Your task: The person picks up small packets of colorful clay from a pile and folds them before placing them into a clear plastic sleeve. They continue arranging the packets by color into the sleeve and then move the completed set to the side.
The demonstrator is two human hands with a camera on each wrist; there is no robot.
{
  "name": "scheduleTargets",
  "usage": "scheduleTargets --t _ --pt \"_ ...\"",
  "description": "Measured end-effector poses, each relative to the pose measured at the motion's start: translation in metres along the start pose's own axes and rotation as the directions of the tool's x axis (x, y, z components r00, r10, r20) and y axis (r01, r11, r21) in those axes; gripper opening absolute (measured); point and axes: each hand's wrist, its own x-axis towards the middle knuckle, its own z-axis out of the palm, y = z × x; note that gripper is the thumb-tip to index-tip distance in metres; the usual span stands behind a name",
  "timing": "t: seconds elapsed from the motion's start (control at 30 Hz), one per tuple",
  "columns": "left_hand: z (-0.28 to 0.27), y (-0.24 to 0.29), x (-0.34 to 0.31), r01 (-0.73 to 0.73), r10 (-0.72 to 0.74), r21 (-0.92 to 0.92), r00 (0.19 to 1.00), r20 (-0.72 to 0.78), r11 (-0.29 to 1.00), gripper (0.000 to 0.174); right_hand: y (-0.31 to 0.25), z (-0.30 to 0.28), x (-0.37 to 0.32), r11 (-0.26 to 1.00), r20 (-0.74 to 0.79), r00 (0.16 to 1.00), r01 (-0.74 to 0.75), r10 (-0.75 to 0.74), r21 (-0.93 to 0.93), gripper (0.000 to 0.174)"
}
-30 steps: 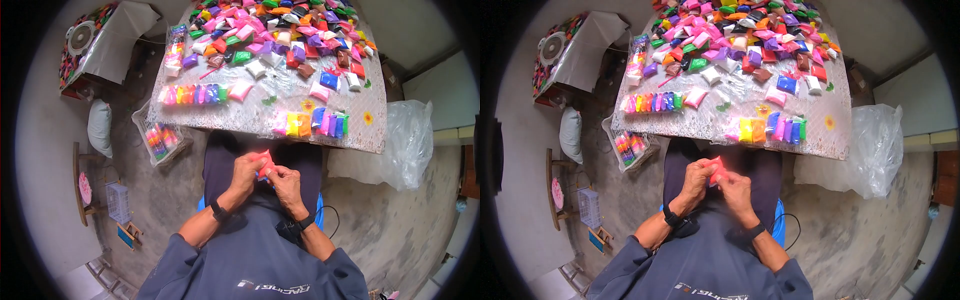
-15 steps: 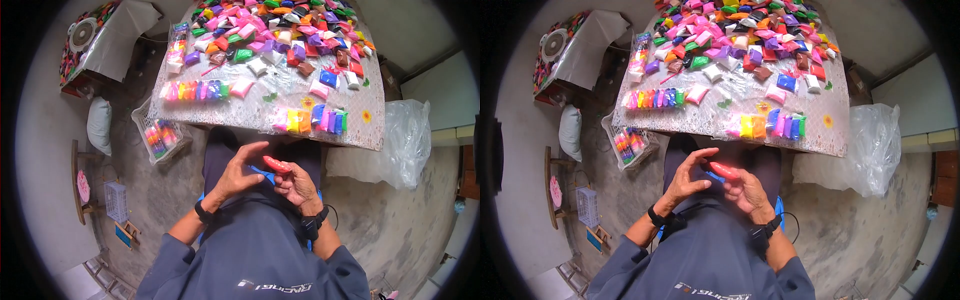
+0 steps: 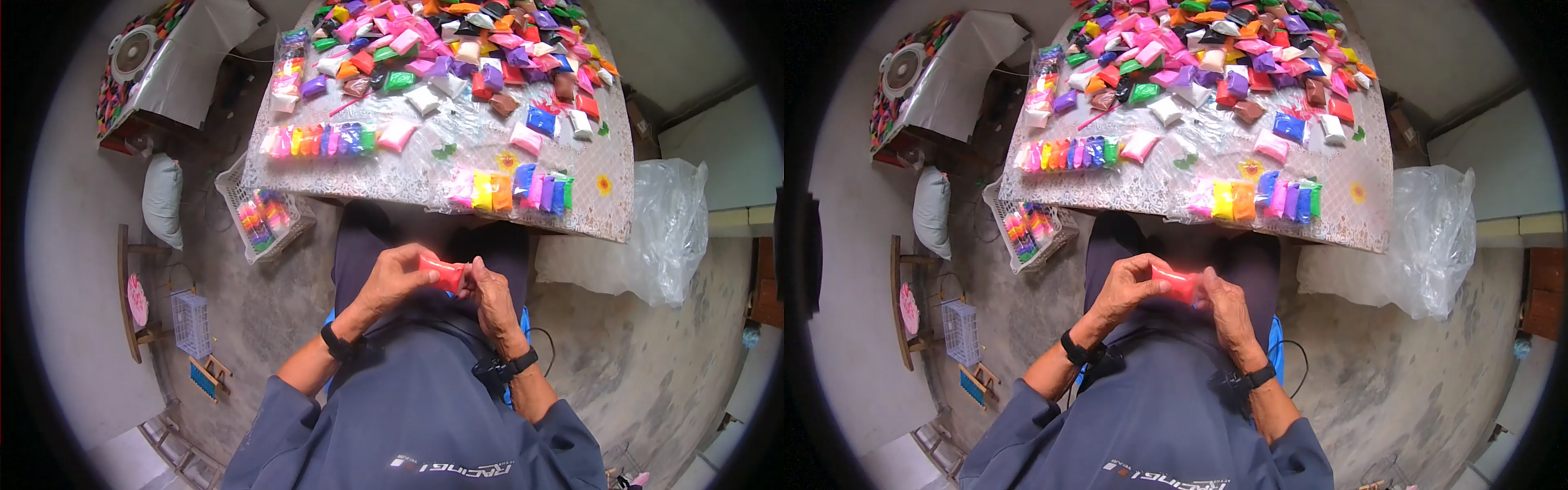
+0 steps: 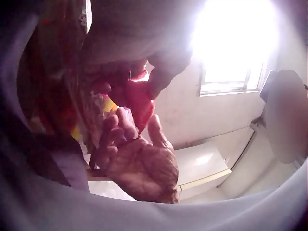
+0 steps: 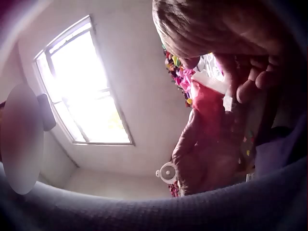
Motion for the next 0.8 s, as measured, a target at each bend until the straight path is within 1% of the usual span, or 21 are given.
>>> scheduleTargets --t 0.03,0.1,0.13,0.2,0.23,0.3,0.33,0.4,0.47,0.53,0.57,0.63,0.7,0.73,0.77,0.8 --pt "0.002 0.000 0.001 0.016 -0.016 -0.057 1.000 0.002 0.998 0.020 -0.006 0.004 -0.003 1.000 -0.003 1.000 -0.001 0.001 0.001 0.050" --pt "0.003 -0.003 0.003 0.012 -0.012 -0.073 1.000 0.005 0.997 0.020 -0.016 0.017 -0.008 0.967 -0.026 0.985 0.160 -0.168 -0.196 0.030" --pt "0.004 -0.005 0.003 0.007 -0.007 -0.090 1.000 0.004 0.996 0.020 -0.018 0.018 -0.008 0.967 -0.027 0.985 0.160 -0.169 -0.196 0.030" --pt "0.005 -0.009 0.005 -0.009 0.009 -0.104 1.000 0.001 0.995 0.020 -0.018 0.020 -0.008 0.962 -0.053 0.981 0.170 -0.185 -0.214 0.020" --pt "0.005 -0.010 0.005 -0.024 0.024 -0.119 1.000 -0.004 0.993 0.020 -0.018 0.020 -0.007 0.963 -0.053 0.982 0.168 -0.183 -0.213 0.020" --pt "0.007 -0.009 0.003 -0.008 0.008 -0.111 1.000 0.001 0.994 0.020 -0.016 0.019 -0.007 0.954 -0.059 0.969 0.224 -0.240 -0.201 0.015" --pt "0.008 -0.008 0.002 0.005 -0.004 -0.101 1.000 0.008 0.995 0.020 -0.015 0.018 -0.007 0.954 -0.060 0.969 0.223 -0.240 -0.200 0.015" --pt "0.012 -0.008 0.001 0.026 -0.027 -0.104 1.000 -0.014 0.994 0.019 -0.013 0.016 -0.006 0.979 -0.099 0.984 0.132 -0.149 -0.157 0.012" --pt "0.015 -0.013 -0.002 0.046 -0.051 -0.107 0.998 -0.039 0.993 0.019 -0.009 0.016 -0.005 0.978 -0.110 0.980 0.146 -0.164 -0.152 0.012" --pt "0.016 -0.020 0.001 0.102 -0.113 -0.240 0.993 -0.036 0.965 0.019 -0.001 0.013 -0.001 0.973 -0.115 0.975 0.173 -0.191 -0.152 0.012" --pt "0.015 -0.020 0.001 0.091 -0.102 -0.237 0.994 -0.035 0.967 0.019 0.008 0.009 0.002 0.970 -0.102 0.974 0.183 -0.200 -0.158 0.012" --pt "0.015 -0.015 -0.001 0.101 -0.113 -0.235 0.993 -0.039 0.967 0.021 0.002 0.010 0.002 0.967 -0.087 0.973 0.196 -0.213 -0.164 0.013" --pt "0.012 -0.010 -0.002 0.120 -0.129 -0.253 0.991 -0.019 0.960 0.023 -0.007 0.010 -0.002 0.965 -0.043 0.985 0.155 -0.167 -0.211 0.014" --pt "0.010 -0.007 -0.001 0.097 -0.099 -0.162 0.995 -0.003 0.982 0.024 -0.008 0.009 -0.002 0.978 -0.033 0.990 0.130 -0.138 -0.164 0.015" --pt "0.009 -0.005 0.000 0.071 -0.070 -0.070 0.997 0.017 0.995 0.025 -0.011 0.010 -0.003 0.978 -0.034 0.990 0.131 -0.138 -0.164 0.015" --pt "0.010 -0.004 0.001 0.063 -0.059 -0.111 0.997 0.044 0.992 0.027 -0.014 0.013 -0.004 0.979 -0.004 0.991 0.128 -0.131 -0.156 0.016"
